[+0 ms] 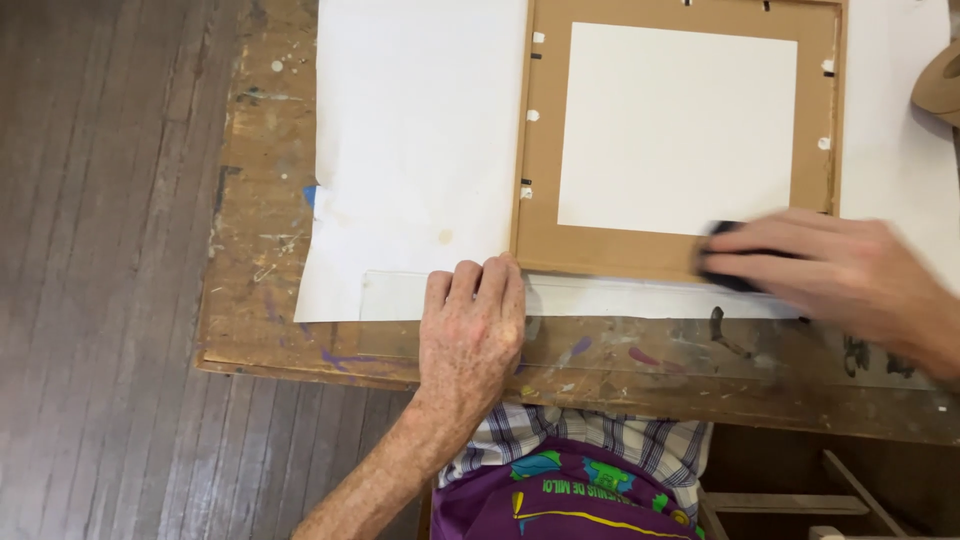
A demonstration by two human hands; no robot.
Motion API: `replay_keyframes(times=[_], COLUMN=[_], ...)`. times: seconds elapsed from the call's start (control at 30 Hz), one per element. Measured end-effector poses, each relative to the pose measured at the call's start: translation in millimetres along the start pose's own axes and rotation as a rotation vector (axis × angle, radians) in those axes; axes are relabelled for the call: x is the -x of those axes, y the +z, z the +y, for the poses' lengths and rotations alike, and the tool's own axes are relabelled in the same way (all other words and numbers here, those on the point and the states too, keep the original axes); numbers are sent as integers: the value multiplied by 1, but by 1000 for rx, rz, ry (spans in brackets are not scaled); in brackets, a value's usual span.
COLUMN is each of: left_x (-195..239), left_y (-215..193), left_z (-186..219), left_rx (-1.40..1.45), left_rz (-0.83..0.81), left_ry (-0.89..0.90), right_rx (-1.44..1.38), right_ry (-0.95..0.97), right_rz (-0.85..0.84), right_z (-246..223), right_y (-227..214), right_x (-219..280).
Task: Applying water-activated paper tape to the back of a picture frame to seal the assembly.
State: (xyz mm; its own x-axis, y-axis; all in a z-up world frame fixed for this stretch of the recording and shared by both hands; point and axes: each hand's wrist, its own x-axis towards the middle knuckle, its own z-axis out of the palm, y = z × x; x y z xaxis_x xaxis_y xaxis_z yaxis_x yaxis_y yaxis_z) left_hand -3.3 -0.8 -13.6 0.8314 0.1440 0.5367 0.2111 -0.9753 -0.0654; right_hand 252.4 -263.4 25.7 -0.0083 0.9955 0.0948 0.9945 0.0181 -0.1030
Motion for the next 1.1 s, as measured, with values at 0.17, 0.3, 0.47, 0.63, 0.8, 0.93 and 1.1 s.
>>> replay_keyframes(times=[0.17, 0.3, 0.47, 0.63, 0.8, 0.93, 1.1], left_x=[8, 9, 1, 1, -6, -8, -3], left_y=[9, 7, -2, 1, -6, -19, -34], left_z=[-3, -6, -6, -8, -7, -7, 14], left_rx=[131, 125, -27, -18, 57, 118, 554], left_rz=[-44, -106, -121, -151, -200, -148, -262], left_ry=[55, 48, 21, 14, -40, -118, -318], right_rx=[-132, -138, -245, -27, -131, 70, 362], right_ry=[-171, -129, 40, 192, 271, 538, 576], right_rz=[101, 131, -108, -299, -235, -10, -17], right_z=[-49, -57, -26, 25, 26, 29, 22], right_y=[24, 16, -22, -24, -76, -83, -54], right_x=[-125, -135, -35, 51, 49, 73, 87])
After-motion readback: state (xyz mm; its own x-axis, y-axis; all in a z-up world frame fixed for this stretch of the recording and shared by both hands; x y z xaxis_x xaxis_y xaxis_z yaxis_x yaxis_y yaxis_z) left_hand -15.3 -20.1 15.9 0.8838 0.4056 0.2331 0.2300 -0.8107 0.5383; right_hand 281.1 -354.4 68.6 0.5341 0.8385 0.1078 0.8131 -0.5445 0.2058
